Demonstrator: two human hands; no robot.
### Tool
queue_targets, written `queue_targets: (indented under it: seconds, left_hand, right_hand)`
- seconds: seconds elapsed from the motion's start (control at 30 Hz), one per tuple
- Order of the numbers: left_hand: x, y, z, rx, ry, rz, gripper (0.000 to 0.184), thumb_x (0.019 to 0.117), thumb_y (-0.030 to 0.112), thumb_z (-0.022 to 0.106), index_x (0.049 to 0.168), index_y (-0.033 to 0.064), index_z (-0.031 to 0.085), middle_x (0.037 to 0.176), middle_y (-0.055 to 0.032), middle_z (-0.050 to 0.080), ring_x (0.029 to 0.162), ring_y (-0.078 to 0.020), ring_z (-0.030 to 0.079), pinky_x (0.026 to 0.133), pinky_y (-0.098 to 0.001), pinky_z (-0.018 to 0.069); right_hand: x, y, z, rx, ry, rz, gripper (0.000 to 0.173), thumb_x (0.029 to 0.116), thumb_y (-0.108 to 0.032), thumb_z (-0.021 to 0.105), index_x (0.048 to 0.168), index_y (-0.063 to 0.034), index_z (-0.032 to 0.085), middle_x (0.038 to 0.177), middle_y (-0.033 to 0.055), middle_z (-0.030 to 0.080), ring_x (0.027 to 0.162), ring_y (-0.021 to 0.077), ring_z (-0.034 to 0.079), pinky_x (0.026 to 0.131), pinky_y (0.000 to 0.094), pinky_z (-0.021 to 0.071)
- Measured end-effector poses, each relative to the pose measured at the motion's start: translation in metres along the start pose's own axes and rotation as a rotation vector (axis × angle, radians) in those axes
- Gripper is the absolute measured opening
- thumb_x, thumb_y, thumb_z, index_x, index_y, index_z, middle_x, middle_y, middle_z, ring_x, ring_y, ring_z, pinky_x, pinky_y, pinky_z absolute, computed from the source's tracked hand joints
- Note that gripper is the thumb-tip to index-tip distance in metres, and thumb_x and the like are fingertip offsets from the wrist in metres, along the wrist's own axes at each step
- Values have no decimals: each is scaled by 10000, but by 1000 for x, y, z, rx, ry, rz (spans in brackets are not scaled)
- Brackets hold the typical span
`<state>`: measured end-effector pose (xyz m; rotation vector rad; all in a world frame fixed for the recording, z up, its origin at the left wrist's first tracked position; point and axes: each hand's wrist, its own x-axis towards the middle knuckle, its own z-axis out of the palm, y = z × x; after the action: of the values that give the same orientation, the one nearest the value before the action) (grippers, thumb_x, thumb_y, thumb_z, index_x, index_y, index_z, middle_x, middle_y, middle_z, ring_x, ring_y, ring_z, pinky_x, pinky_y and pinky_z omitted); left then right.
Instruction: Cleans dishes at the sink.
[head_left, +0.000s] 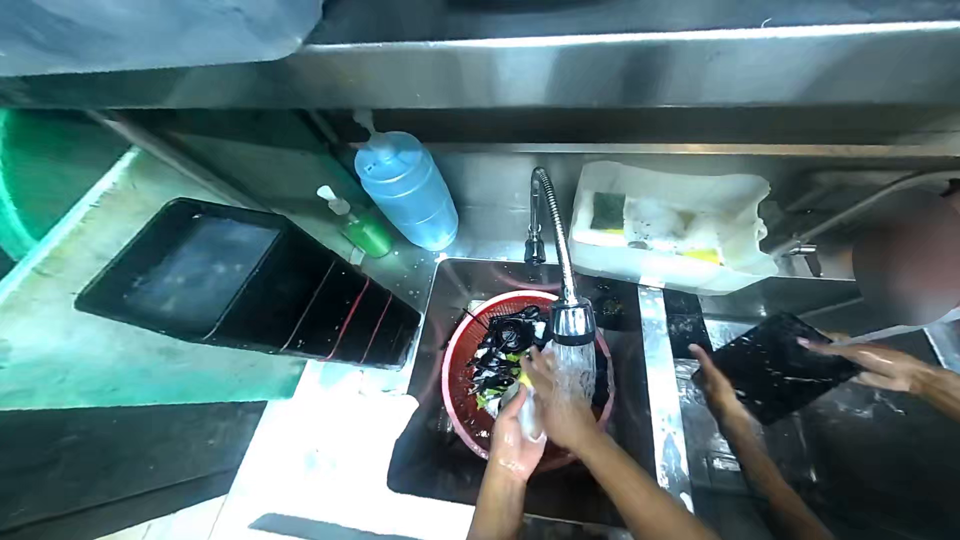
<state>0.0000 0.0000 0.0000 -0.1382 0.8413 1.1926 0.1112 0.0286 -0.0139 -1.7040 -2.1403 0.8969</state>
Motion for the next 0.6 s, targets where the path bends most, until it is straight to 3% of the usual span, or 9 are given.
queue_targets:
  seconds: [0.07,0.17,0.23,0.27,0.33,0.4,0.47,0.53,0.6]
  left_hand:
    - [-5,-3,-9,13,38,10,343,1040,70,428,1370,8,494,1197,-222,669,1062,-317,690,900,-478,592]
    - [-6,-2,-21,139,40,-1,445,999,-13,463,1444,-1,447,1279,-244,641,1133,-348,666,953,-512,572]
    - [2,3,-32,240,68,-20,398,1042,33,477,1437,-15,459,1262,-242,655,1123,-345,675,956,-512,575]
    - [7,3,-36,278,81,-34,377,1057,61,488,1423,-26,467,1240,-242,666,1109,-345,685,951,-510,582]
    - [18,-13,-32,319,85,-65,362,1065,105,513,1397,-37,485,1191,-230,685,1069,-329,698,934,-494,592]
    - [25,-41,-16,342,78,-67,363,1066,154,518,1392,-1,482,1155,-185,685,1020,-279,693,890,-455,594]
    - [31,-67,0,392,185,-38,459,1064,307,551,1442,58,474,1203,-164,671,1031,-258,676,852,-446,585]
    - [38,-82,11,424,321,27,514,1063,416,528,1443,70,501,1267,-164,660,1114,-265,664,925,-476,574]
    - [40,-87,26,437,465,118,480,1058,368,559,1354,-10,564,1245,-207,660,1133,-287,654,990,-481,542]
  right_hand:
    - [20,29,-6,-125,-95,117,616,1010,-260,522,1595,-126,385,1660,171,317,1543,394,250,1247,634,159]
    - [33,43,-50,-29,-184,363,612,944,-198,664,1494,-6,477,1496,245,504,1393,407,473,1142,580,382]
    - [23,49,-66,438,-5,376,443,950,-34,606,1390,-1,561,1262,212,655,1166,299,636,1013,482,516]
    - [18,52,-66,797,85,416,362,1036,-43,490,1390,-43,570,1197,156,679,1067,220,663,930,409,557]
    - [7,58,-56,1445,197,507,330,1086,-185,385,1331,-89,585,1082,126,707,934,216,695,807,430,599]
    - [-8,51,-35,1714,245,580,358,1078,-289,348,1272,-88,571,1040,133,712,923,249,704,784,473,609]
    - [-17,32,-17,1603,353,650,384,1103,-276,277,1235,-50,558,985,117,704,885,211,700,744,430,609]
    - [-26,22,-6,1364,361,634,463,1121,-313,278,1371,-28,544,1164,112,696,1051,169,681,896,383,589]
    - [-40,23,3,1105,308,588,494,1091,-298,406,1474,6,474,1364,148,620,1234,169,615,1062,365,519]
